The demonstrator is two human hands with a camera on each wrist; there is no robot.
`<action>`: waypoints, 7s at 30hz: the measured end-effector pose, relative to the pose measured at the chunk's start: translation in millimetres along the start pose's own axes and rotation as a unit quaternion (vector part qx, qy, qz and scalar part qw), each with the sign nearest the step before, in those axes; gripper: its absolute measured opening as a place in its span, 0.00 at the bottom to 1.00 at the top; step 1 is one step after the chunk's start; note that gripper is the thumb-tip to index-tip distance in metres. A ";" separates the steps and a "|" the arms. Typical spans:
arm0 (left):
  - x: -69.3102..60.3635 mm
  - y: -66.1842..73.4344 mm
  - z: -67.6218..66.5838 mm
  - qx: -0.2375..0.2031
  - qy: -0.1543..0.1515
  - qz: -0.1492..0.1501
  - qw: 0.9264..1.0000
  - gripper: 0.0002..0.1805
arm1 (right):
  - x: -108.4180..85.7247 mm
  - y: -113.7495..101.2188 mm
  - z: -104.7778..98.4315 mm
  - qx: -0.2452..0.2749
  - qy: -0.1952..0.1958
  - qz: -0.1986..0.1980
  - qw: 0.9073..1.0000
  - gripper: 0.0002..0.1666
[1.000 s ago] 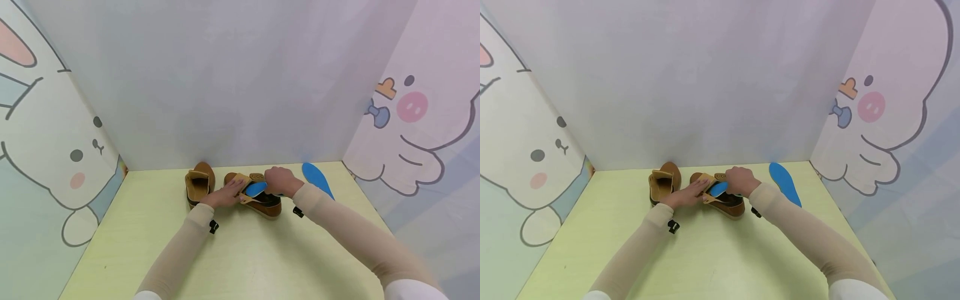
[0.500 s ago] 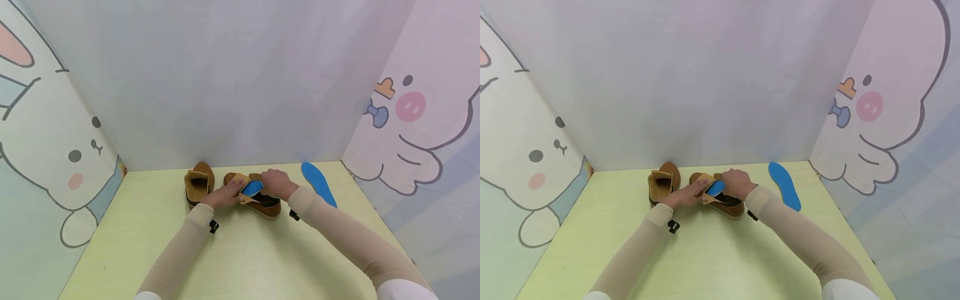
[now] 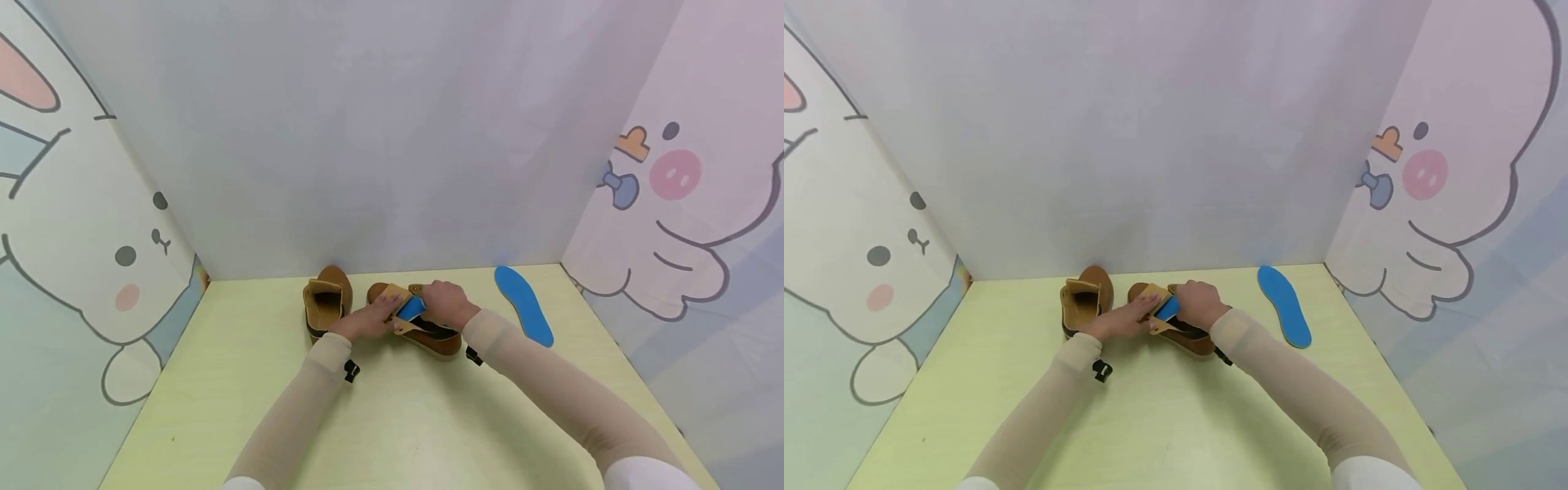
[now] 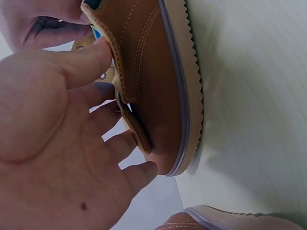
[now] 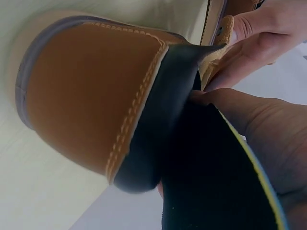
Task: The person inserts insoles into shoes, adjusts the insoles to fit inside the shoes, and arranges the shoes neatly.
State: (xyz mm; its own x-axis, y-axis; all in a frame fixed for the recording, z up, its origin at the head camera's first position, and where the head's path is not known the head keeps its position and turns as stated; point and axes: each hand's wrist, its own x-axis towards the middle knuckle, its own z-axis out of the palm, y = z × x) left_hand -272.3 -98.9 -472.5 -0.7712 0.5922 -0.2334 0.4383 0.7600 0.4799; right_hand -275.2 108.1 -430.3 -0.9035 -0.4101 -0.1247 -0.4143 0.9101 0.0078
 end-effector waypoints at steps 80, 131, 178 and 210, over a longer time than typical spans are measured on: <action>4.1 1.1 0.5 0.016 -0.001 -0.016 1.000 0.36 | 30.8 -24.1 39.9 -0.024 0.018 -0.027 0.999 0.12; 1.5 -0.4 0.9 -0.001 -0.007 -0.001 1.000 0.36 | 4.3 15.6 29.1 0.100 -0.091 -0.181 0.974 0.16; 0.4 -2.4 4.5 0.002 -0.007 0.001 1.000 0.35 | -18.2 5.4 5.5 -0.039 -0.156 -0.131 0.978 0.20; 2.3 -2.9 4.5 0.005 -0.005 0.004 1.000 0.35 | -10.7 -13.2 1.6 -0.046 -0.203 -0.025 0.978 0.12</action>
State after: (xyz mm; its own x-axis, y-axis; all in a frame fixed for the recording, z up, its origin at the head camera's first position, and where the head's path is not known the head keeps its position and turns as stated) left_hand -273.2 -98.6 -478.2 -0.7629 0.6006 -0.2391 0.4487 0.7583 0.4729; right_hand -259.9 100.6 -430.7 -0.7709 -0.3797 -0.5114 -0.4817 0.8728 0.0782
